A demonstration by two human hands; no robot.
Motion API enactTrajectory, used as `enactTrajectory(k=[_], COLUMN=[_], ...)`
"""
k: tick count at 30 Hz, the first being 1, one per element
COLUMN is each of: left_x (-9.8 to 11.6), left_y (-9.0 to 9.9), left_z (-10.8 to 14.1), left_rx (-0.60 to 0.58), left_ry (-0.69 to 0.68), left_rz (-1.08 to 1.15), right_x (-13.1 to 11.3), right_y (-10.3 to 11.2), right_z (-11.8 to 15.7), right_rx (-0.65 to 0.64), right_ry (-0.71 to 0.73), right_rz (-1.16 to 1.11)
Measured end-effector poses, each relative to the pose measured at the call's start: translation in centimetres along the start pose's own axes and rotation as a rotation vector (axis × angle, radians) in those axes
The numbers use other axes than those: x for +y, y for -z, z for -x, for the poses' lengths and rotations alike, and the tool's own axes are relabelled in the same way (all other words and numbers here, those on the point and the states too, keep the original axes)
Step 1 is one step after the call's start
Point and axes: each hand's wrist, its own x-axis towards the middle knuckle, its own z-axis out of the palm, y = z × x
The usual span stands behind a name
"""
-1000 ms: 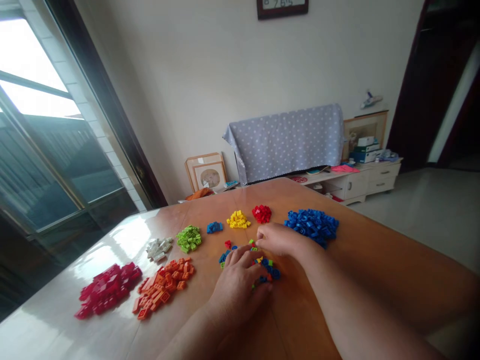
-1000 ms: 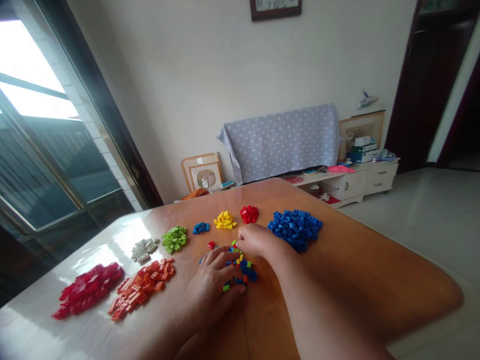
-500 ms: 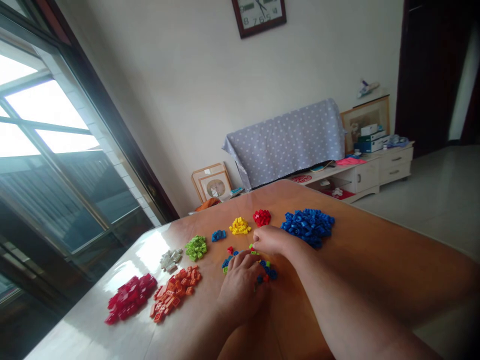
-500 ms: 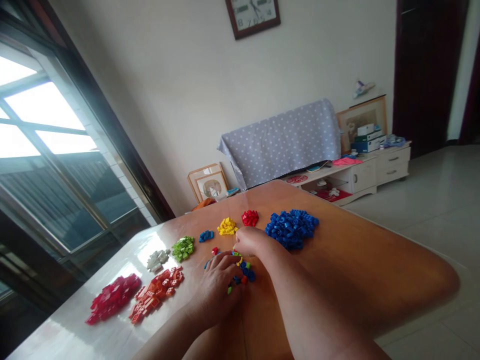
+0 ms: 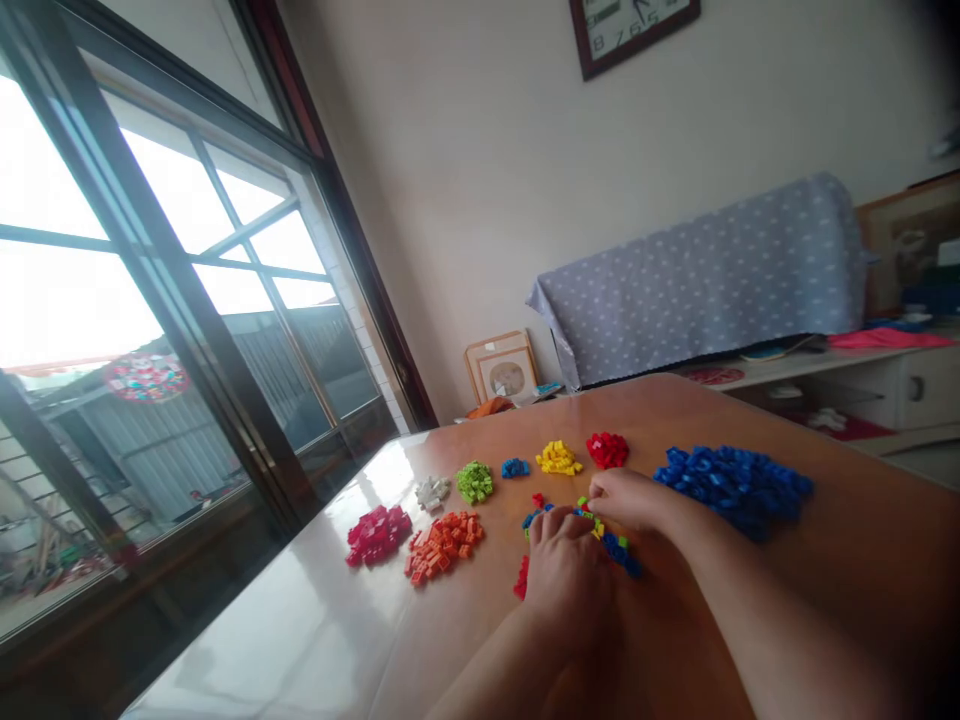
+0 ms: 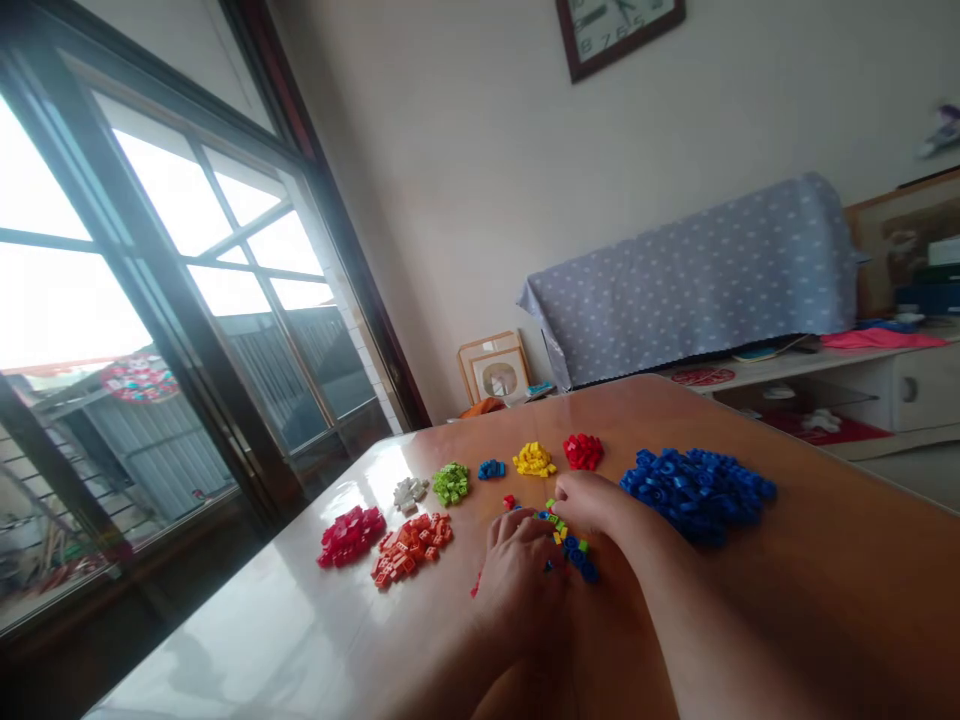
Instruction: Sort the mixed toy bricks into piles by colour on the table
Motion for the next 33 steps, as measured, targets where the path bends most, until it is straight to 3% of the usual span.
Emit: enactTrajectory(k=[3, 5, 11, 14, 16, 25, 33], left_x=[-1.5, -3.7, -13.7, -17.9, -19.6, -21.3, -20.6], left_y=[1.6, 2.9, 6.8, 7.9, 8.2, 7.3, 7.2], left_z=[1.2, 2.3, 6.7, 8.8, 9.8, 11.4, 11.2], left_rx=[0.084, 0.159, 0.405, 0.457, 0.451, 0.441, 0.435], left_ry=[0.073, 0.168, 0.485, 0.672, 0.758, 0.943, 0.846], left_rz=[0.003, -0.035, -0.211, -0.24, -0.232, -0.226, -0.295], right_x=[0.1, 0.3, 1.1, 1.4, 1.5, 1.7, 1.1], right_y=[-0.2, -0.4, -1.3, -1.6, -1.6, -1.8, -1.0], right_z=[-0.1, -0.2, -0.7, -1.0, -1.2, -1.2, -0.6], right_rx=[0.003, 0.003, 0.021, 0.015, 0.004, 0.006, 0.008], right_ry=[0.007, 0.01, 0.028, 0.022, 0.017, 0.041, 0.004], right_rz=[0.006, 0.008, 0.004, -0.002, -0.004, 0.01, -0.012])
